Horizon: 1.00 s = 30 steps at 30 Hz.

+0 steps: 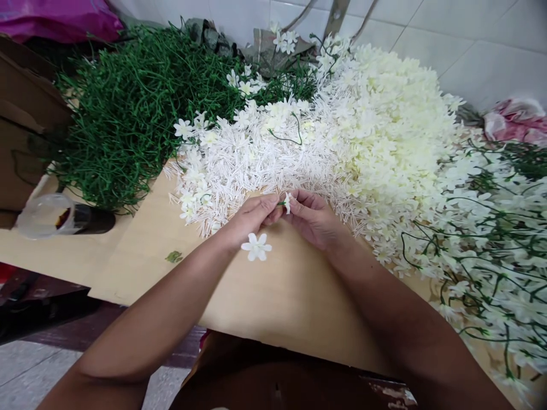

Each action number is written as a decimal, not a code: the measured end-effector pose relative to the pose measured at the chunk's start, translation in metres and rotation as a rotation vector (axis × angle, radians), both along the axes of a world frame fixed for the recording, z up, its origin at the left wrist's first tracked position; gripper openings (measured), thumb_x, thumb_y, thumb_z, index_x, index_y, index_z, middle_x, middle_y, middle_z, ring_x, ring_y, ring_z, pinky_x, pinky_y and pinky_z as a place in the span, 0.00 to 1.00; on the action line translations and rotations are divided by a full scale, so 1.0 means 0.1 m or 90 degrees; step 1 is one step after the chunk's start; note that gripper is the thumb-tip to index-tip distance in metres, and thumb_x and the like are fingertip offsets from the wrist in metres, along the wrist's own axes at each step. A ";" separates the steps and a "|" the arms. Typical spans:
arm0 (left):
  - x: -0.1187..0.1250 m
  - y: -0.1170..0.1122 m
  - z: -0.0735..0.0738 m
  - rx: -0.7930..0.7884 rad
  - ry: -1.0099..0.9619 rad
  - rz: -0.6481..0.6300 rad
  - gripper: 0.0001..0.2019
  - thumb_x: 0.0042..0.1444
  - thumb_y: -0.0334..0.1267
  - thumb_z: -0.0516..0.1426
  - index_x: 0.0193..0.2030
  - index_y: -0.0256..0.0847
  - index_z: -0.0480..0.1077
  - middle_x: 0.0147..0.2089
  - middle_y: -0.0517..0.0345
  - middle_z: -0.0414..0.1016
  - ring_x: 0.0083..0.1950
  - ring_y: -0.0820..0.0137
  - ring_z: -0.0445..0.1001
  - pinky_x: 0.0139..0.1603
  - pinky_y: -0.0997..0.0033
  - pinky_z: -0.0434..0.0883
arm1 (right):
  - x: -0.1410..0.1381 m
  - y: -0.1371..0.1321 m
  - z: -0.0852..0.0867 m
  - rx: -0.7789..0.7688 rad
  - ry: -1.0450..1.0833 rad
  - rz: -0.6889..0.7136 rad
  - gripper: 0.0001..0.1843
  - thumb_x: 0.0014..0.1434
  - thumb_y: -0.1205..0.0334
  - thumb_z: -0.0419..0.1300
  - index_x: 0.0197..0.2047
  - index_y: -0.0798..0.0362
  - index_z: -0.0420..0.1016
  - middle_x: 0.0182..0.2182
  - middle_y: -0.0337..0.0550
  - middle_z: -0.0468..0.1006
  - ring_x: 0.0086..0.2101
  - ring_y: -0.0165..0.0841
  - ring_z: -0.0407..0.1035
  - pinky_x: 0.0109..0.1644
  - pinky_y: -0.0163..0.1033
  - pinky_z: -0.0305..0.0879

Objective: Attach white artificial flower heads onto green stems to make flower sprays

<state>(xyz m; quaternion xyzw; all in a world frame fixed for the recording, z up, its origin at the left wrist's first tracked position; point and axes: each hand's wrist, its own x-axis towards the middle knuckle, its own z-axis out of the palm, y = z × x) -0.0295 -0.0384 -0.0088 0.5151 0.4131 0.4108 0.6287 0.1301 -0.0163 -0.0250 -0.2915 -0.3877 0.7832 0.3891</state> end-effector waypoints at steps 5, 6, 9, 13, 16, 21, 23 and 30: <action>0.00 0.01 0.00 -0.011 0.030 0.026 0.26 0.51 0.61 0.58 0.23 0.39 0.62 0.21 0.65 0.56 0.22 0.78 0.51 0.23 0.74 0.49 | -0.02 0.02 -0.02 -0.008 0.008 0.002 0.17 0.45 0.53 0.74 0.30 0.51 0.71 0.24 0.33 0.76 0.29 0.28 0.72 0.43 0.39 0.71; -0.01 0.01 0.01 -0.016 0.029 0.020 0.25 0.51 0.61 0.59 0.23 0.39 0.62 0.21 0.65 0.56 0.22 0.78 0.51 0.22 0.74 0.49 | -0.03 0.02 -0.02 0.001 0.001 -0.001 0.18 0.44 0.52 0.75 0.30 0.51 0.71 0.24 0.33 0.76 0.29 0.28 0.72 0.43 0.40 0.72; -0.02 0.02 0.02 -0.028 0.025 0.001 0.25 0.48 0.60 0.61 0.22 0.39 0.62 0.20 0.65 0.56 0.22 0.78 0.51 0.22 0.74 0.48 | -0.06 0.02 -0.02 0.030 -0.030 -0.021 0.22 0.40 0.48 0.75 0.29 0.52 0.71 0.24 0.33 0.78 0.29 0.28 0.74 0.42 0.38 0.71; -0.02 0.00 -0.01 -0.035 0.065 0.058 0.23 0.45 0.57 0.63 0.21 0.39 0.63 0.19 0.65 0.56 0.22 0.78 0.51 0.22 0.74 0.49 | -0.08 0.02 0.00 0.073 -0.082 -0.025 0.27 0.36 0.44 0.75 0.27 0.53 0.69 0.22 0.33 0.77 0.27 0.27 0.72 0.37 0.35 0.70; -0.02 -0.01 -0.04 -0.021 0.101 0.078 0.22 0.42 0.56 0.64 0.19 0.40 0.62 0.18 0.65 0.54 0.22 0.77 0.51 0.23 0.73 0.51 | -0.10 0.04 0.03 0.089 -0.098 0.007 0.28 0.34 0.45 0.76 0.27 0.52 0.67 0.22 0.33 0.77 0.28 0.28 0.73 0.37 0.35 0.70; 0.03 -0.05 -0.02 -0.010 0.098 0.099 0.21 0.45 0.56 0.63 0.21 0.41 0.65 0.20 0.62 0.61 0.25 0.73 0.56 0.26 0.71 0.56 | -0.03 -0.01 0.22 0.152 -0.226 -0.022 0.23 0.43 0.46 0.72 0.27 0.52 0.66 0.22 0.33 0.74 0.27 0.27 0.69 0.35 0.35 0.67; 0.05 -0.05 0.00 -0.044 0.069 0.095 0.22 0.44 0.59 0.64 0.25 0.41 0.70 0.23 0.60 0.67 0.28 0.70 0.63 0.30 0.70 0.61 | 0.14 -0.07 0.42 0.244 -0.356 -0.054 0.19 0.48 0.49 0.70 0.28 0.53 0.67 0.22 0.32 0.72 0.26 0.26 0.66 0.33 0.35 0.64; 0.09 -0.03 0.02 -0.040 0.186 0.054 0.21 0.42 0.58 0.65 0.31 0.40 0.74 0.24 0.60 0.68 0.27 0.72 0.63 0.28 0.74 0.60 | 1.70 -0.47 1.52 0.513 -0.943 -0.483 0.07 0.55 0.64 0.63 0.29 0.51 0.69 0.30 0.44 0.74 0.31 0.32 0.68 0.37 0.44 0.66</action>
